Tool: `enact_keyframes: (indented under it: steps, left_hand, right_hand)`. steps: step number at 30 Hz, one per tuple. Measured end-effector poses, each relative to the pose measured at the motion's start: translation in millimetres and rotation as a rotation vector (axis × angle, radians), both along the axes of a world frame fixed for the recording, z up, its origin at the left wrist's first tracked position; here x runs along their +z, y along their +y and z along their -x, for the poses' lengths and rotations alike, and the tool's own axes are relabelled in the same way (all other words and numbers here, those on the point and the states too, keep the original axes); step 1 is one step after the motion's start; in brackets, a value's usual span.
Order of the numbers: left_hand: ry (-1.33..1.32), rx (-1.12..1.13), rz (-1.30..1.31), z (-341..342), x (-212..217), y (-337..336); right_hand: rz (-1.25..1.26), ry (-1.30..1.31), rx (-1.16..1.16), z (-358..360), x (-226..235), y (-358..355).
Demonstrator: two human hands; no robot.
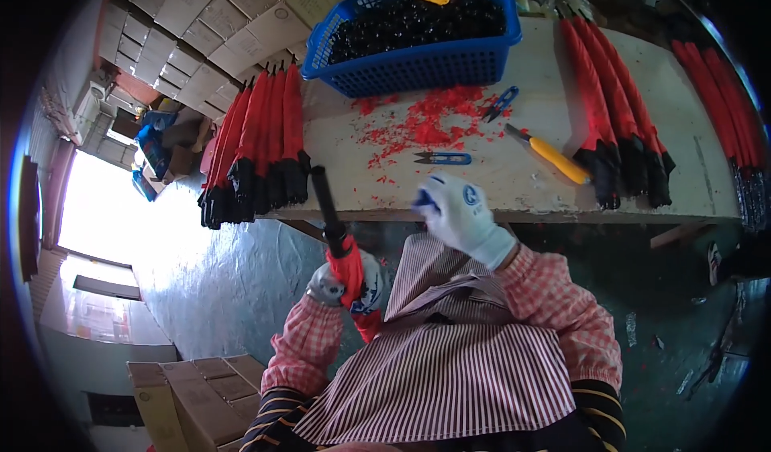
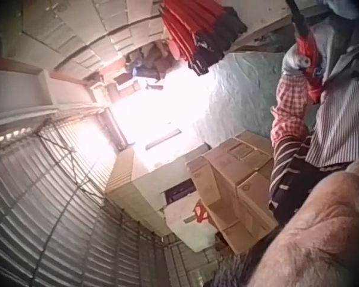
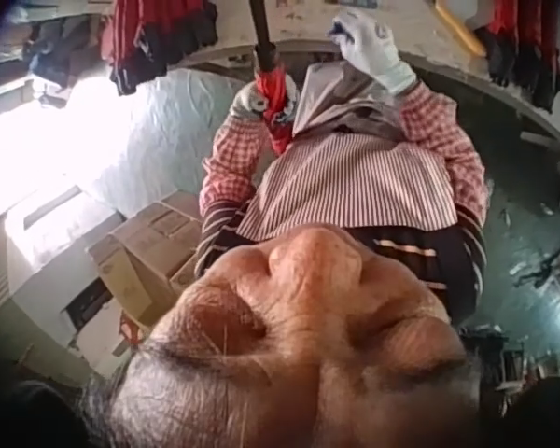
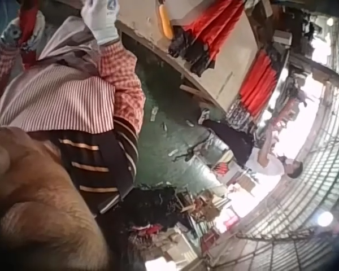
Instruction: Assembling components and trimming excess material from red umbrellas on a factory assembly line.
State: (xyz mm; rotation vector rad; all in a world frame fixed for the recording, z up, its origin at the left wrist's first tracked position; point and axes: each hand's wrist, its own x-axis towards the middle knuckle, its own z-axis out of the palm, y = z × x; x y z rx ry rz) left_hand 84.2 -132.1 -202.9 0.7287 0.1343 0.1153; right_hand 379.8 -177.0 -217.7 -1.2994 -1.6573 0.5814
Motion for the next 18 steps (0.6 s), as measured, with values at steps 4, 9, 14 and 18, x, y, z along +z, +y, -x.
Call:
enact_keyframes:
  steps: [4,9,14,18]
  left_hand:
    - [0.207,0.31,-0.305,2,-11,-11]
    - [0.4,0.58,-0.981,-36,-23,-30]
    - [0.463,0.491,-1.185,-36,-57,-36]
    - [0.469,0.454,-1.336,-32,-73,-46]
  right_hand:
    - [0.039,-0.332,-0.237,-29,-53,0]
    - [-0.144,-0.504,-0.358,-37,-76,73]
    - [0.057,-0.611,-0.376,-32,-114,106]
    - [0.327,-0.454,-0.308,-33,-112,109]
